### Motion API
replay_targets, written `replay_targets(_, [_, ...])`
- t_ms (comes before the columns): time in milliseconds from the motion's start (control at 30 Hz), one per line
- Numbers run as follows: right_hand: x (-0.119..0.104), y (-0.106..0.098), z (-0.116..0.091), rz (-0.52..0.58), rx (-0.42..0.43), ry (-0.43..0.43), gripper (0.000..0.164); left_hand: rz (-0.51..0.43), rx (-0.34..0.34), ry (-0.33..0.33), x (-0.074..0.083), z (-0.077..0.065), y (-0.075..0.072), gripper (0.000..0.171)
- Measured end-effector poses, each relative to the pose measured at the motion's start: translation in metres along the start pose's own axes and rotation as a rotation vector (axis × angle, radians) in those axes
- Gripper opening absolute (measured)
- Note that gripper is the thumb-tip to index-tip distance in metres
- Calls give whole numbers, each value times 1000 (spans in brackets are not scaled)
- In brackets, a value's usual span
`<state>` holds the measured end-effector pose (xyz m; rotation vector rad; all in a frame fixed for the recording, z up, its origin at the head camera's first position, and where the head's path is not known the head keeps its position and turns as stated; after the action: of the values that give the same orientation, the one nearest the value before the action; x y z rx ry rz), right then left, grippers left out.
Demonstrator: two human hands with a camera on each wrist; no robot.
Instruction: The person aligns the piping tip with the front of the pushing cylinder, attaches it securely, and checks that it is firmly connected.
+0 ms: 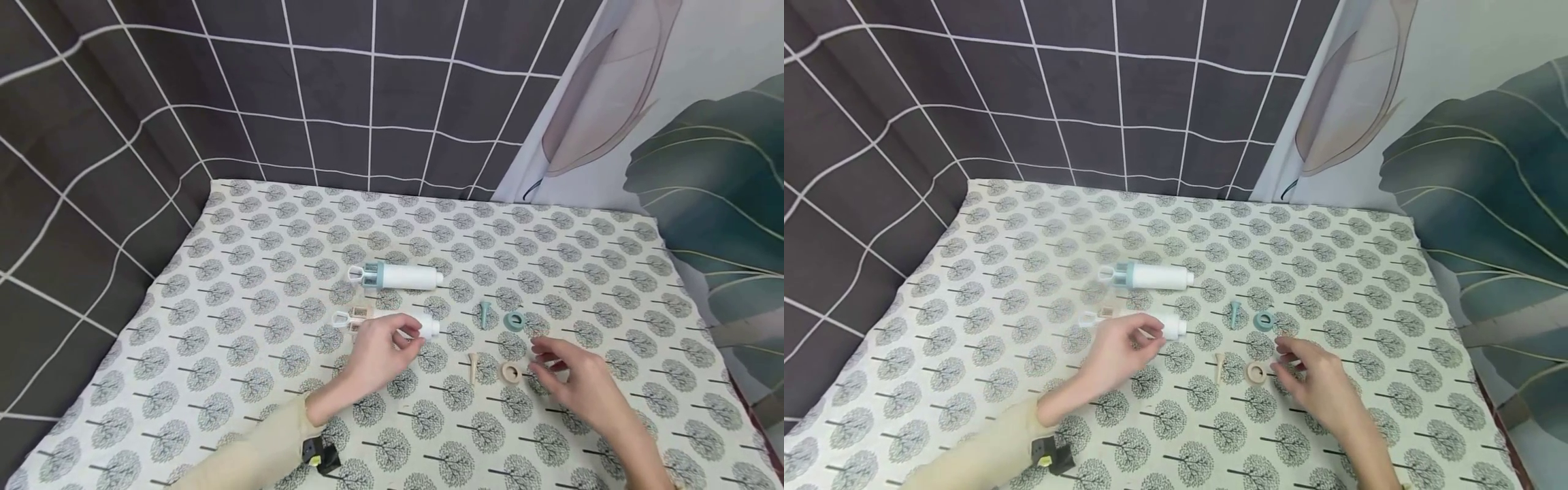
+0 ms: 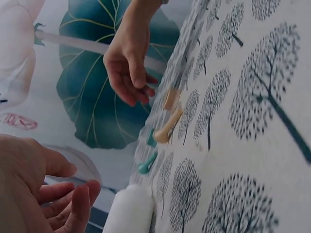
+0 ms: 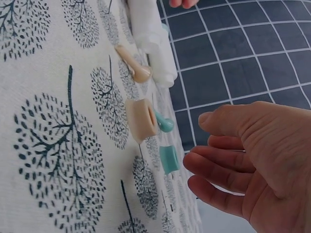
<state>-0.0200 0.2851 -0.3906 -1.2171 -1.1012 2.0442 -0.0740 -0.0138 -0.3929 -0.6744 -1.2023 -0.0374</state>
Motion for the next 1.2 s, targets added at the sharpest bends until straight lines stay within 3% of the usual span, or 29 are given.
replay_targets(167, [0, 3, -5, 17, 6, 4, 49, -36, -35, -17, 1, 1, 21, 19])
replay_targets(433, [1, 7, -10, 39, 21, 20, 47, -84, -2, -13, -2, 4, 47, 20])
replay_targets(933, [-1, 18, -14, 88, 20, 58, 47, -115, -39, -42, -4, 11, 77, 24])
replay_targets(1200, [-1, 21, -18, 81, 43, 89, 48, -51, -28, -11, -4, 14, 86, 26])
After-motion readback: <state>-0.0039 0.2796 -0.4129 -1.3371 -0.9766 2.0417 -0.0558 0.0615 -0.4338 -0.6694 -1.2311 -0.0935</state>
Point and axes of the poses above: each hand's wrist, its own z-axis towards the middle knuckle, its own y-axis out of the palm, x = y × z, the point moved 3 cm from there along z, towards the middle knuckle, and after that the axes turned 9 degrees about -x, right-handed, at the moved point
